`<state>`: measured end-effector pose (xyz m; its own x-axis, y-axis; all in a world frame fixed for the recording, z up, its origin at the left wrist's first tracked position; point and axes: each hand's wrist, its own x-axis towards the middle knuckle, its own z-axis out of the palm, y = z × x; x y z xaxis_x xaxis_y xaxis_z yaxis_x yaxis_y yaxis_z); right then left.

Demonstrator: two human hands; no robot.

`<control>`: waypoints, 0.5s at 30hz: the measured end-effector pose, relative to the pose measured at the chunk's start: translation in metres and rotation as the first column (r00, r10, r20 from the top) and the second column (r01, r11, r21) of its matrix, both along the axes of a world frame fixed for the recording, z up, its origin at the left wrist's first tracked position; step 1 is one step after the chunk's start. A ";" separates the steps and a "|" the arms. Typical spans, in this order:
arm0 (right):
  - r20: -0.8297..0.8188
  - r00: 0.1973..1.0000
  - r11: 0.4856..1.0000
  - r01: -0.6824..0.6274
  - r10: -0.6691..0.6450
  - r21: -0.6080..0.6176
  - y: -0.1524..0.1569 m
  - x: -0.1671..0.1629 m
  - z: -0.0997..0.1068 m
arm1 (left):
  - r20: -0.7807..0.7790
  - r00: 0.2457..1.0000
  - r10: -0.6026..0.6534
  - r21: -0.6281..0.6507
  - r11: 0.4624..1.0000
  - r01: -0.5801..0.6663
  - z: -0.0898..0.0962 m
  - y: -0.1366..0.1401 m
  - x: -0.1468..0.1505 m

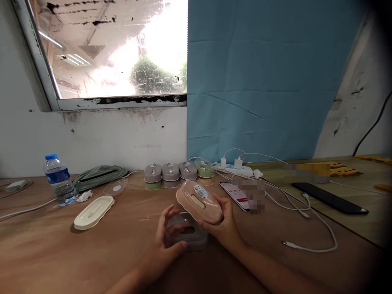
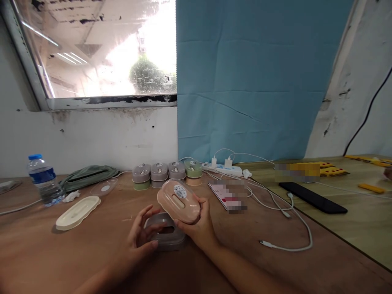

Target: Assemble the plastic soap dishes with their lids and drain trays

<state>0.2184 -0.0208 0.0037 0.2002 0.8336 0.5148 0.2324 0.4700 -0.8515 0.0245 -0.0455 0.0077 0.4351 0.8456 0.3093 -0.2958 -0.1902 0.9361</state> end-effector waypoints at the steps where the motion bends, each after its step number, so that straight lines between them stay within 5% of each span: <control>1: 0.023 1.000 1.000 -0.001 0.000 0.026 -0.004 -0.004 -0.001 | 0.093 0.993 -0.069 -0.057 0.996 0.075 0.000 0.000 0.002; 4: 0.147 0.989 0.994 -0.043 0.028 0.101 -0.014 -0.013 -0.006 | 0.209 0.960 -0.189 -0.163 0.961 0.225 0.001 -0.001 0.007; 7: 0.315 0.948 0.987 -0.091 0.047 0.129 -0.024 -0.019 -0.009 | 0.278 0.947 -0.162 -0.173 0.961 0.215 0.002 -0.002 0.010; 15: 0.735 0.641 0.913 -0.401 0.222 0.074 -0.042 -0.018 0.010 | 0.197 0.955 0.220 -0.216 0.960 -0.177 0.007 0.008 -0.010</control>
<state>0.2001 -0.0627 0.0137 -0.5430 0.6291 0.5562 0.5174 0.7724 -0.3685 0.0140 -0.0378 0.0150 0.1931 0.9608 0.1988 -0.4703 -0.0871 0.8782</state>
